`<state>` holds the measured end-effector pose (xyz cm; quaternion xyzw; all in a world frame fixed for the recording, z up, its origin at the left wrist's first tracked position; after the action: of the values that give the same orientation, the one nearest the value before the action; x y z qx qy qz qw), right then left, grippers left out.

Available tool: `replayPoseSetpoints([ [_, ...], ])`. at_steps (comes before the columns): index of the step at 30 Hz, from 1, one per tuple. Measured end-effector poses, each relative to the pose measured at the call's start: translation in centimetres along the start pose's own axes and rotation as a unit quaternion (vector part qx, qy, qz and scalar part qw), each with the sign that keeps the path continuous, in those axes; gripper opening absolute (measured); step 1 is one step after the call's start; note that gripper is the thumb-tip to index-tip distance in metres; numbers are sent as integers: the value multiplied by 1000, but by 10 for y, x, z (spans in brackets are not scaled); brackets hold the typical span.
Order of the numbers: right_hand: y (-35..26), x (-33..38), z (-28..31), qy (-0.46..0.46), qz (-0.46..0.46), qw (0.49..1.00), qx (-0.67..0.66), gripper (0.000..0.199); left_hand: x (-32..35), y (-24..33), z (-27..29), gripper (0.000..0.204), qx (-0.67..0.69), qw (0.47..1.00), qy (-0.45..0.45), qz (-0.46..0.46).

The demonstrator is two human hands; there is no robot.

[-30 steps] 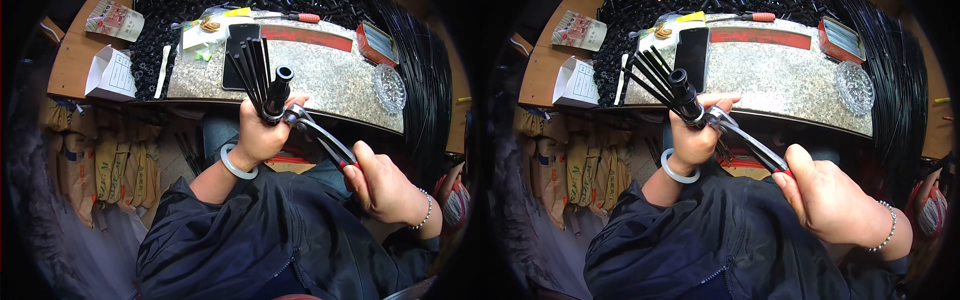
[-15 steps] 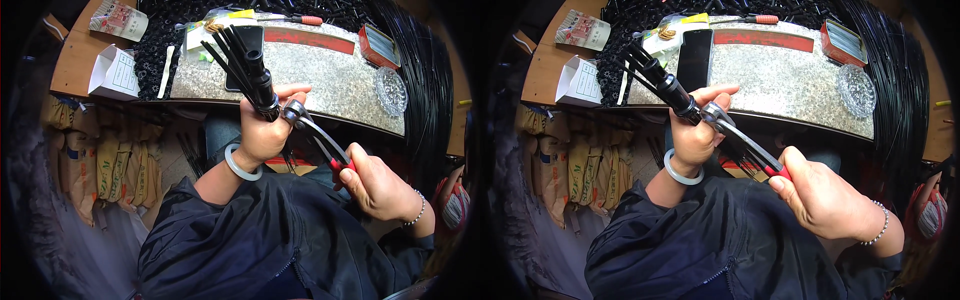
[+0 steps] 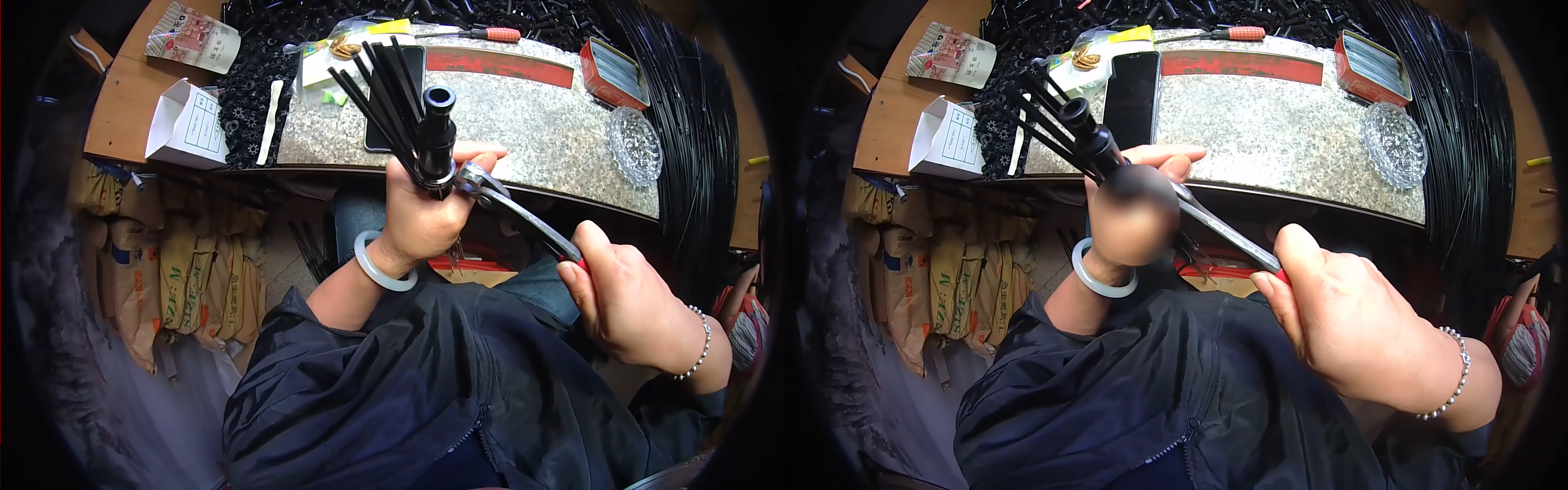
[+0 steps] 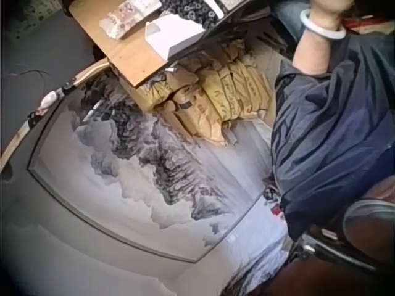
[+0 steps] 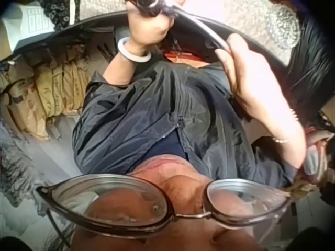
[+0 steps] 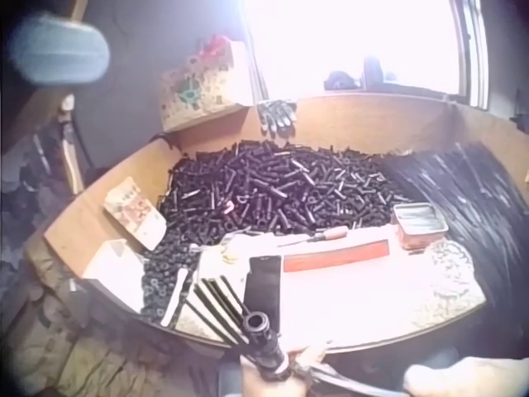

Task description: The recorder is assembling and securing bundles of black cables using pliers and circular connectors at a factory workbench.

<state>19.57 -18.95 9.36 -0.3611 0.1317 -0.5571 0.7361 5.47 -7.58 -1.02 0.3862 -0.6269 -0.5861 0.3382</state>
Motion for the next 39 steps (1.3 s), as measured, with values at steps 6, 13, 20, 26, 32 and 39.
replayPoseSetpoints([
  [6,23,-10,-15,57,49,997,-17,17,2,15,30,21,65,997,-10,46],
  [13,150,-24,-46,205,-32,902,379,25,4,32,58,27,324,945,-30,17],
  [20,55,-7,-71,294,209,907,219,24,17,39,62,26,249,966,68,-2],
  [26,44,39,-118,277,217,905,-241,101,45,48,30,38,559,824,-86,13],
  [32,24,53,-75,554,428,581,-417,36,80,-16,-48,49,503,769,-255,301],
  [39,94,14,-134,551,135,717,-404,19,54,30,-61,31,-79,953,-283,-82],
])
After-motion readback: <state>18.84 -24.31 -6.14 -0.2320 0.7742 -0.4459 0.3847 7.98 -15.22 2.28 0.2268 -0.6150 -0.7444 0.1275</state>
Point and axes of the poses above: each hand's wrist, its own x-axis away from the middle knuckle, its own z-axis out of the back of the hand, y = z × x, the point moved 2 cm from there along -x, towards the middle knuckle, and after that the axes turned 15 degrees about z, right-handed, at the moved point
